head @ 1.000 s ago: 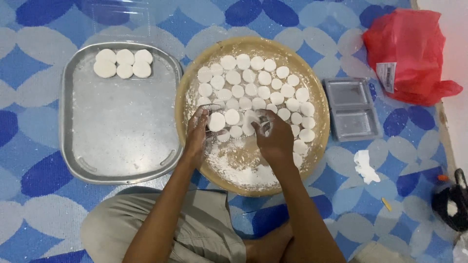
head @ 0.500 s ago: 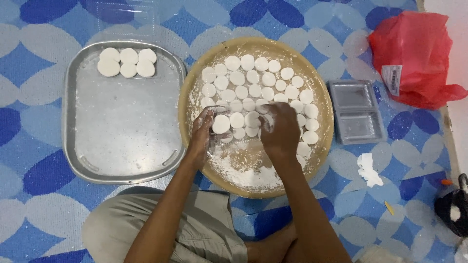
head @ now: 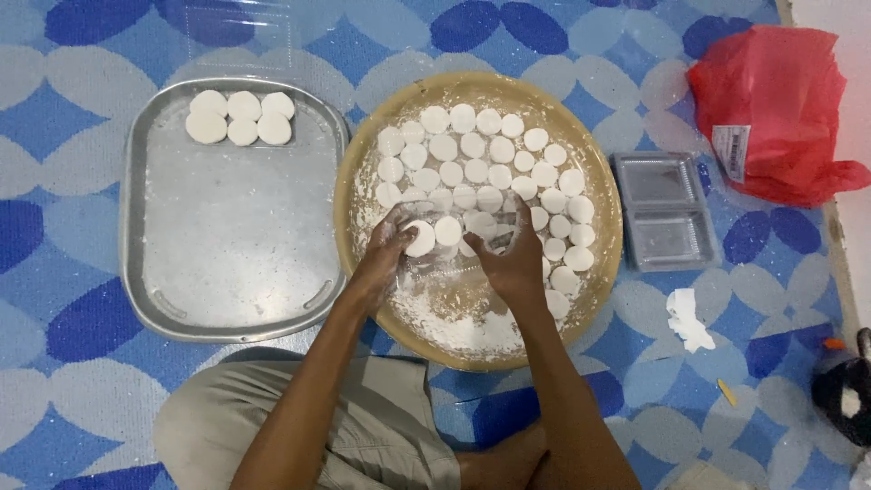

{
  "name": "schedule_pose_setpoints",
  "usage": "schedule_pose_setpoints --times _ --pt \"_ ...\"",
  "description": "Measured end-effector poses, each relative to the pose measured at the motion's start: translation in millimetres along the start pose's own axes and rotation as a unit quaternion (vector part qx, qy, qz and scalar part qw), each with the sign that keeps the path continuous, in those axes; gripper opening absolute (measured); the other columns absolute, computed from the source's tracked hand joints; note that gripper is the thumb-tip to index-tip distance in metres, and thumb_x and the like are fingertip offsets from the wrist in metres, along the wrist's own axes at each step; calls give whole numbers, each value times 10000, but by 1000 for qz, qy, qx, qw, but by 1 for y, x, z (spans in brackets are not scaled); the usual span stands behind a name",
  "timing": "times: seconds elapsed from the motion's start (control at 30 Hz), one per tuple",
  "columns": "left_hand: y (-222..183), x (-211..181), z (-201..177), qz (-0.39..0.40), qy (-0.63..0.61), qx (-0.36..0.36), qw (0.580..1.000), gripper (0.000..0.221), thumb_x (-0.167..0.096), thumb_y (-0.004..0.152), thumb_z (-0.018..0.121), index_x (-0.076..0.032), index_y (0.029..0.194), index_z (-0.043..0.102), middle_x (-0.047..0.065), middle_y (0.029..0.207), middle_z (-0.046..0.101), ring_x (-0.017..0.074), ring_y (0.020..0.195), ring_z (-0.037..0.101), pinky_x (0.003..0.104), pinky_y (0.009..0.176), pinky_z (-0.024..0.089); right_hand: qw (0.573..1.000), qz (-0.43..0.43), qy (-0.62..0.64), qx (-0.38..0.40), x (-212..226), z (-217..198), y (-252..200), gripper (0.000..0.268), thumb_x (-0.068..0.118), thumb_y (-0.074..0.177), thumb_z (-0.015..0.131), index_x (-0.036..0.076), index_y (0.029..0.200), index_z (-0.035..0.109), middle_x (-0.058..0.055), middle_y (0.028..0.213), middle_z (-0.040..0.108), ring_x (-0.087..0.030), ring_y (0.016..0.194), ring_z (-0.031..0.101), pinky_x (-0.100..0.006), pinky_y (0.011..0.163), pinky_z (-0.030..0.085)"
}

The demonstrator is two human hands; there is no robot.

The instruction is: Flattening small white dough discs on a large tray and then packing them into a container.

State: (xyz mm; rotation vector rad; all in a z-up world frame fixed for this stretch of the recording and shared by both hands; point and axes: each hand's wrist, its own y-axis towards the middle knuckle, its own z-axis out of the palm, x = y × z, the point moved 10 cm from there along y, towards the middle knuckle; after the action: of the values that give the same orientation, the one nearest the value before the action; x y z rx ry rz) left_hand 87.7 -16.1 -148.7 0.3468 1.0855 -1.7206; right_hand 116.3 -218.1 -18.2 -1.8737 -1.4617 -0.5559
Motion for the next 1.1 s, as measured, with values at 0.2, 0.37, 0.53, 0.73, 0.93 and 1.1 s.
schedule_pose_setpoints --times 0.2,0.37,0.53,0.73,0.93,1.1 --pt "-18 -13 -8 -16 92 -106 990 805 -299 879 778 -61 1528 366 203 1257 614 224 1058 630 331 757 575 999 -45 7 12 6 -6 6 992 243 800 829 120 1606 263 -190 1293 627 -326 1004 687 -407 838 550" --pt "-50 -46 23 -76 119 -99 985 929 -470 802 811 -140 1537 349 272 1338 578 331 1174 614 449 917 554 999 -38 17 9 8 -5 4 962 208 806 814 114 1601 281 -196 1278 642 -333 1015 689 -428 819 552" --pt "-13 -22 21 -32 -174 53 983 579 -534 924 448 -205 1395 514 150 1319 623 391 1163 626 602 938 562 998 -12 59 27 10 0 -6 999 209 823 811 117 1624 222 -183 1327 614 -267 997 683 -359 822 560" --pt "-27 17 32 -180 -368 45 911 637 -708 874 480 -233 1275 619 171 1191 675 388 1070 665 598 961 539 996 11 -71 43 58 2 -26 1232 427 754 895 114 1633 90 -214 1468 462 -342 1157 650 -425 971 578" --pt "-31 17 51 -189 -435 92 876 455 -494 828 584 -150 1097 711 139 1068 714 294 862 666 453 786 571 986 -5 -156 53 70 14 -31 1179 488 734 868 100 1622 196 -203 1471 392 -500 1253 557 -631 1065 463" --pt "-29 22 34 -184 -451 130 864 422 -386 744 605 -118 1048 723 120 1075 703 225 850 627 421 734 533 973 -48 -225 29 104 8 -46 1205 588 748 850 114 1632 182 -291 1584 238 -529 1481 223 -678 1162 248"
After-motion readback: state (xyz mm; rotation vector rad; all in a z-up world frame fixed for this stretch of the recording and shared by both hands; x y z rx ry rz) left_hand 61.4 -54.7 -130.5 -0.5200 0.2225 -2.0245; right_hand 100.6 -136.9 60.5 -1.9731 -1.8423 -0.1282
